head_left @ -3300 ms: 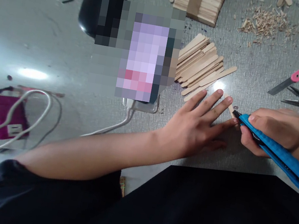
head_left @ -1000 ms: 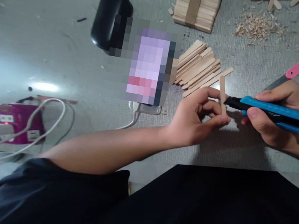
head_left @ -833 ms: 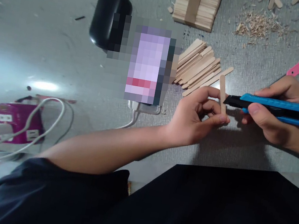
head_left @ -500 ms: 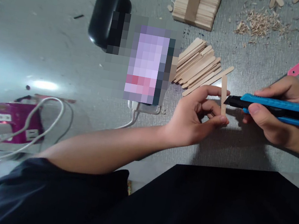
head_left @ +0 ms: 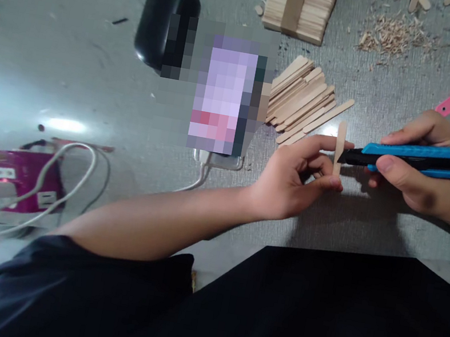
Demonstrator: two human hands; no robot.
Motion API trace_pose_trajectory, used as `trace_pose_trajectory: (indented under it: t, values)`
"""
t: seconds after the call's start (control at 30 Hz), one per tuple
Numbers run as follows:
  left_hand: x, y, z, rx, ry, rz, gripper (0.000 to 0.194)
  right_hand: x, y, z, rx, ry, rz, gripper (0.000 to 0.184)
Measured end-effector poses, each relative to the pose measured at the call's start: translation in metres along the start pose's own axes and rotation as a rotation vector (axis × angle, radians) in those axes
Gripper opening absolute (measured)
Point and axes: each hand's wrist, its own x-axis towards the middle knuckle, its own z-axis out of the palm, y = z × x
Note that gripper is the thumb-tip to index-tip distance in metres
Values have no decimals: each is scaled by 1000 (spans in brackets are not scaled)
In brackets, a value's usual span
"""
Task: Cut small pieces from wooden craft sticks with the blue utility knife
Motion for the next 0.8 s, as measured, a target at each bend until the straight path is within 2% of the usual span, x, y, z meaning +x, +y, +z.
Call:
trace_pose_trajectory:
  t: [0.1, 0.33, 0.47, 0.67, 0.8]
  values:
    - [0, 0, 0, 22, -9, 25, 44, 4, 6, -1, 111, -60, -98, 21]
    - [3, 3, 1, 25, -37, 37, 44, 10, 4, -3, 181, -95, -71, 18]
    - [3, 3, 2, 30, -30, 34, 43, 9, 4, -4, 121, -94, -46, 18]
    - [1, 4, 0, 44, -46, 12, 44, 6, -2, 2, 33, 51, -76, 29]
    - [0, 4, 0, 49, -40, -3, 45, 4, -10, 3, -47, 31, -47, 26]
